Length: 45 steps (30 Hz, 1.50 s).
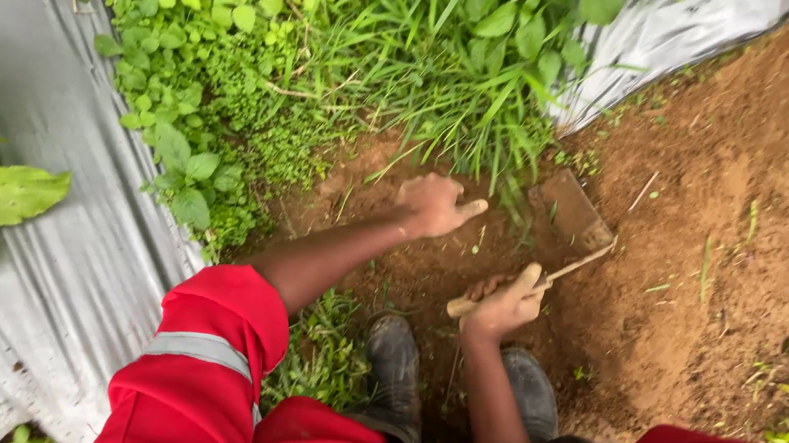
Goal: Removing weeds from a vegetable garden bed using hands and a small hand hoe.
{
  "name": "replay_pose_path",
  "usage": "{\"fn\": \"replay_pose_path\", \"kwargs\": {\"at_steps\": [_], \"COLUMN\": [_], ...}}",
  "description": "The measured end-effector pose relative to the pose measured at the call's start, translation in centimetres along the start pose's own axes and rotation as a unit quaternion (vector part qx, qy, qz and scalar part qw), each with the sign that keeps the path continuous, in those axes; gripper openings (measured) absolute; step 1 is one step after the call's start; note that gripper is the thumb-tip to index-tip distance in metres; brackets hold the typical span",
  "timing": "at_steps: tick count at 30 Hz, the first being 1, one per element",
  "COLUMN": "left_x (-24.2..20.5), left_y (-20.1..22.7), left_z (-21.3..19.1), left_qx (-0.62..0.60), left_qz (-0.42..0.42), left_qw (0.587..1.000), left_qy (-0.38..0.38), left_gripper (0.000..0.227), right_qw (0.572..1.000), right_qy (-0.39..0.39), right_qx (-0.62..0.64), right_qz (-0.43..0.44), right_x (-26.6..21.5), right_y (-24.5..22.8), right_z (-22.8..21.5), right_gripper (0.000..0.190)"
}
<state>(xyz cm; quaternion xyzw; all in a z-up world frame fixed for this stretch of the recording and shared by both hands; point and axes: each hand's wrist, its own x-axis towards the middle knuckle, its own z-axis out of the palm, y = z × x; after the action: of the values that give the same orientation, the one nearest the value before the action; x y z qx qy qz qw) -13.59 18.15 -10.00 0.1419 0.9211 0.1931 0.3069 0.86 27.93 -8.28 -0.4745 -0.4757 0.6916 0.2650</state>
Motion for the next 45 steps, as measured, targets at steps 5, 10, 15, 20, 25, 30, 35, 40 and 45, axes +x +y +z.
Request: {"fn": "replay_pose_path", "kwargs": {"at_steps": [5, 10, 15, 20, 25, 30, 35, 40, 45], "left_x": [2.4, 4.1, 3.7, 9.0, 10.1, 11.7, 17.2, 14.7, 10.1], "left_y": [1.5, 6.7, 8.7, 2.3, -1.1, -1.9, -5.2, -5.8, -4.7], "left_z": [-3.1, -10.7, -17.4, -15.4, -13.8, -10.4, -7.1, -6.5, -8.0], "left_qx": [0.182, 0.475, 0.394, 0.392, 0.334, 0.342, 0.605, 0.497, 0.355], "left_qz": [0.364, 0.458, 0.266, 0.180, 0.123, 0.033, 0.074, 0.051, 0.099], "left_qw": [0.888, 0.725, 0.874, 0.890, 0.925, 0.906, 0.775, 0.731, 0.817], "left_qy": [0.214, 0.198, 0.105, 0.145, 0.133, 0.248, 0.165, 0.465, 0.443], "left_gripper": [0.044, 0.061, 0.082, 0.085, 0.069, 0.060, 0.057, 0.050, 0.034], "right_qw": [1.000, 0.999, 0.997, 0.983, 0.983, 0.980, 0.965, 0.982, 0.965], "right_qy": [-0.001, -0.008, -0.021, 0.026, 0.003, -0.185, -0.212, -0.151, -0.207], "right_qx": [0.015, 0.024, 0.020, -0.051, -0.012, 0.028, 0.045, -0.038, -0.037], "right_qz": [-0.004, 0.034, 0.069, 0.177, 0.184, 0.067, 0.147, 0.105, -0.159], "right_x": [2.1, 3.0, 2.6, 2.9, 3.4, 3.3, 3.2, 0.1, 0.5], "right_y": [0.8, 1.7, -0.3, -0.4, 1.2, 2.5, 2.8, -0.8, -4.6], "right_z": [-1.0, -1.5, -1.1, -0.9, -1.4, -1.6, -0.9, 1.8, 6.0], "right_gripper": [0.038, 0.035, 0.049, 0.021, 0.018, 0.027, 0.031, 0.035, 0.038]}}
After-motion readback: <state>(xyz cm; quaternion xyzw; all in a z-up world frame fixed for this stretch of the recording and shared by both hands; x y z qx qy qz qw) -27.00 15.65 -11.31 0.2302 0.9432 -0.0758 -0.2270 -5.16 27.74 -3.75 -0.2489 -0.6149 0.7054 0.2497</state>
